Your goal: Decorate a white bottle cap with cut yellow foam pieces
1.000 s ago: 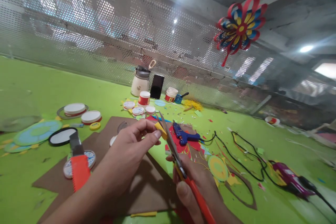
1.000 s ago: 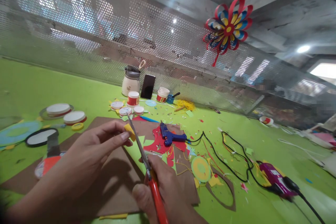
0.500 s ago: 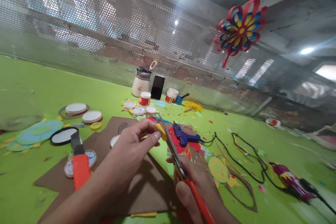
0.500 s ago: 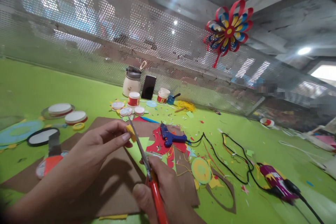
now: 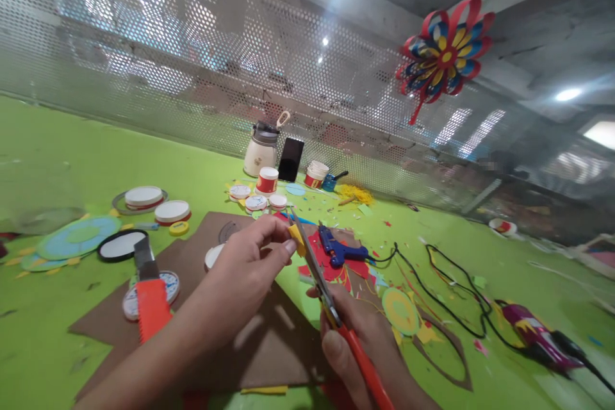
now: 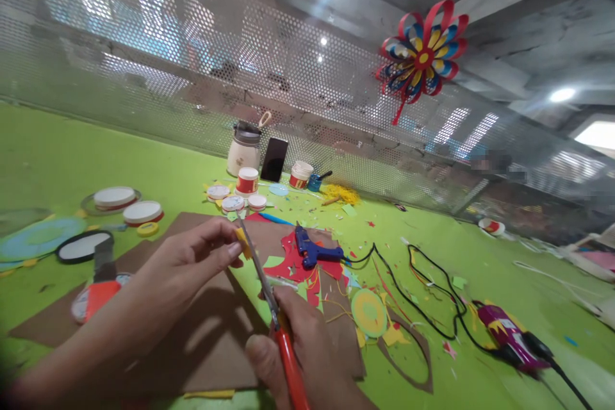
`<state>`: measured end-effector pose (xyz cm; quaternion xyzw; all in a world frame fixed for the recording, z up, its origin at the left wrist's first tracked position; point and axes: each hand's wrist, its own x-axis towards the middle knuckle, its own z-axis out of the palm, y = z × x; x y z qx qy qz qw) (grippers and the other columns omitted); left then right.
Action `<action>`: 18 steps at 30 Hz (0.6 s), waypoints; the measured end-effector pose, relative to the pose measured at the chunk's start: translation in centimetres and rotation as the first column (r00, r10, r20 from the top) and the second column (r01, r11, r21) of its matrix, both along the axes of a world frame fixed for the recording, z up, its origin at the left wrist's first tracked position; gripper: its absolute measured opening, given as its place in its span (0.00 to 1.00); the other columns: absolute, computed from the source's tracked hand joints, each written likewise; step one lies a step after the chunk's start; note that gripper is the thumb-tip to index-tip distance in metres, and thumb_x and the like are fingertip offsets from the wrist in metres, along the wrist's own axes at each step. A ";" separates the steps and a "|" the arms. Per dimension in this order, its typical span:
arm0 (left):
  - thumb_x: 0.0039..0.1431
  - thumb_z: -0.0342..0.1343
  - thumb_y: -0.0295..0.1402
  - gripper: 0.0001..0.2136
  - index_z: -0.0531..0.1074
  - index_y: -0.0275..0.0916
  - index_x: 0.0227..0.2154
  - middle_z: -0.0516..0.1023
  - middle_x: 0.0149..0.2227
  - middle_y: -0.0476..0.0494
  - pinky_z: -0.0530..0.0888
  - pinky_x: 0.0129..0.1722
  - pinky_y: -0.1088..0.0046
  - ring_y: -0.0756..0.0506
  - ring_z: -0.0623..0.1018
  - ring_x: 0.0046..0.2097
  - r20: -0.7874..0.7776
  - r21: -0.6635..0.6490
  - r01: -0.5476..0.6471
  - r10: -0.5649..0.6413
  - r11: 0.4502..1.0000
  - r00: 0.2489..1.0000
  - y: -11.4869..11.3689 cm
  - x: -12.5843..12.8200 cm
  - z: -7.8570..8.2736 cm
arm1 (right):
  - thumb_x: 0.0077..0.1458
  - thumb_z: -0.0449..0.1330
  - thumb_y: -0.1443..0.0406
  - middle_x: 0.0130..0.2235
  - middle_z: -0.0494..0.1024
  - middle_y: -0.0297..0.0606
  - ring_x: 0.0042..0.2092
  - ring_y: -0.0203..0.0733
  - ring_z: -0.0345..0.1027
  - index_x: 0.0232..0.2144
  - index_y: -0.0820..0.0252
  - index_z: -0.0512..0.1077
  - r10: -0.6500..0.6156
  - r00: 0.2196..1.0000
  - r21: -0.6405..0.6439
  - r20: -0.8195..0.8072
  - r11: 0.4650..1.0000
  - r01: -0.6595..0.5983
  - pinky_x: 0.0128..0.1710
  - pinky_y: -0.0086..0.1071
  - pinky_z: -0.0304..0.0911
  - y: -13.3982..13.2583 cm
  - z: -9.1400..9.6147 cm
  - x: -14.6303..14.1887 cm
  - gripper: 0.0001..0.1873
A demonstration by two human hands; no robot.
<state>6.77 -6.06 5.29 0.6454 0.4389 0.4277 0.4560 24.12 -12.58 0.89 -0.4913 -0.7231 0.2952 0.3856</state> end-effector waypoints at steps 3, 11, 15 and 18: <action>0.56 0.51 0.38 0.07 0.66 0.40 0.28 0.70 0.28 0.50 0.64 0.35 0.67 0.45 0.68 0.34 -0.010 0.007 -0.005 0.005 1.000 1.000 0.0 0.0 0.0 | 0.58 0.48 0.42 0.24 0.61 0.30 0.23 0.33 0.52 0.37 0.59 0.69 -0.021 1.000 0.041 0.004 0.999 0.021 0.22 0.28 0.47 0.0 -0.3 0.0 0.28; 0.57 0.51 0.39 0.08 0.66 0.40 0.29 0.69 0.28 0.49 0.64 0.37 0.65 0.45 0.68 0.34 0.013 -0.017 0.013 -0.012 1.000 1.000 0.1 -0.2 0.0 | 0.58 0.49 0.44 0.24 0.61 0.29 0.23 0.34 0.53 0.43 0.57 0.70 -0.011 1.000 0.027 0.012 1.000 0.011 0.22 0.29 0.47 -0.1 -0.1 0.0 0.26; 0.56 0.52 0.39 0.08 0.65 0.40 0.28 0.69 0.28 0.49 0.64 0.37 0.65 0.45 0.68 0.33 0.049 -0.048 0.032 -0.029 0.998 0.998 0.3 -0.2 -0.2 | 0.57 0.50 0.44 0.23 0.61 0.29 0.22 0.33 0.53 0.39 0.58 0.70 -0.029 0.999 0.028 0.014 0.999 0.028 0.22 0.28 0.47 0.0 -0.3 0.0 0.26; 0.55 0.53 0.39 0.08 0.66 0.39 0.28 0.69 0.27 0.50 0.64 0.36 0.66 0.46 0.67 0.33 0.040 -0.049 0.011 -0.009 0.999 0.999 0.3 -0.2 -0.3 | 0.56 0.50 0.43 0.22 0.61 0.29 0.22 0.34 0.54 0.36 0.59 0.69 -0.044 0.999 0.005 0.006 0.999 0.044 0.21 0.28 0.47 -0.1 -0.4 -0.1 0.26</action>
